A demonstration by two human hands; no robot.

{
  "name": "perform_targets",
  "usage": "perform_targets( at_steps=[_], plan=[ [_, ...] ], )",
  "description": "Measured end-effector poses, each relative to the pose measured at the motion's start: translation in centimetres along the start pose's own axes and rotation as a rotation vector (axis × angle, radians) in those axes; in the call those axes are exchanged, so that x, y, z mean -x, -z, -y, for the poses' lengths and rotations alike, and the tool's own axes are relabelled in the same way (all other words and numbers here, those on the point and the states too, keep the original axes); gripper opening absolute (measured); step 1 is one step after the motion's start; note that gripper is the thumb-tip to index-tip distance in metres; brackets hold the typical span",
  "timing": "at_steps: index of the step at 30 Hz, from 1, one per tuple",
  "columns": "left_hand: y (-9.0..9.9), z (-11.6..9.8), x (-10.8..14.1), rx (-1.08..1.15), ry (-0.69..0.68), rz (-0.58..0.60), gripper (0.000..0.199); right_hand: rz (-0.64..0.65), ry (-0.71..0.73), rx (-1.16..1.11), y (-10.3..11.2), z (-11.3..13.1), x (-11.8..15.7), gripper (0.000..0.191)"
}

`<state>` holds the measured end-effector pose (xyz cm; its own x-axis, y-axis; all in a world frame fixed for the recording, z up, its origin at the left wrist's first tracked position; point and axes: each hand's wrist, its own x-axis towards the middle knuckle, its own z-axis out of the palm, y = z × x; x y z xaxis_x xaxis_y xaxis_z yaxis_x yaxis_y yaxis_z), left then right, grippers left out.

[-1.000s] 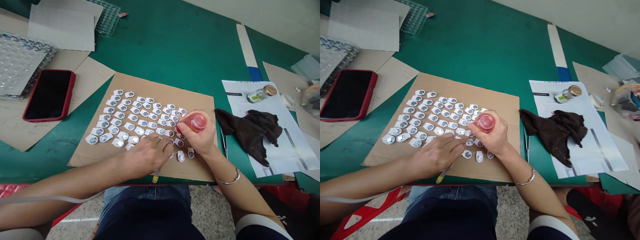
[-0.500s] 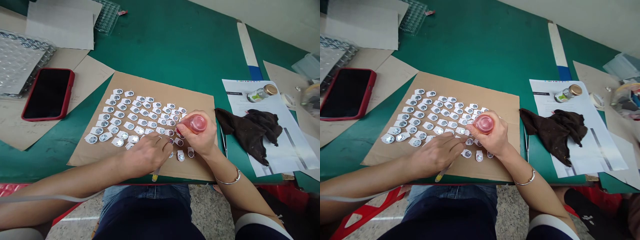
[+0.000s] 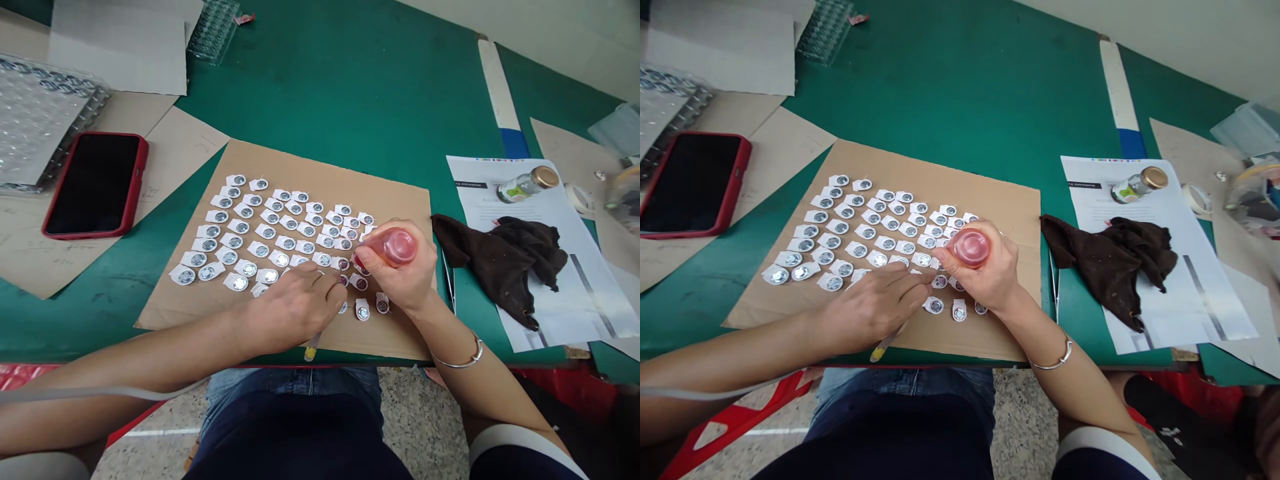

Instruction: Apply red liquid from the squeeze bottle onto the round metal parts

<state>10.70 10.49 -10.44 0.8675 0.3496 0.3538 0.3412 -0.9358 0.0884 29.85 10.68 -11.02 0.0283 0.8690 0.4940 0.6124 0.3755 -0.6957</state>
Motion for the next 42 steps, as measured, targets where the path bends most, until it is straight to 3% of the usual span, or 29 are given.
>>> perform_targets(
  at_steps=[14,23,29,42],
  plan=[
    [-0.1,0.1,0.0,0.050,0.015,-0.007,0.016,0.014,-0.003,0.033,0.1,0.1,0.0,0.029],
    [-0.2,1.4,0.5,0.270,0.132,0.105,0.012,0.029,-0.008,0.032,0.1,0.1,0.1,0.029],
    [-0.4,1.8,0.5,0.412,0.180,0.068,0.015,0.036,0.014,0.045,0.1,0.2,0.1,0.028],
    [0.2,1.8,0.0,0.484,0.222,0.080,0.015,0.027,-0.017,0.009,0.0,0.2,0.2,0.026]
  ],
)
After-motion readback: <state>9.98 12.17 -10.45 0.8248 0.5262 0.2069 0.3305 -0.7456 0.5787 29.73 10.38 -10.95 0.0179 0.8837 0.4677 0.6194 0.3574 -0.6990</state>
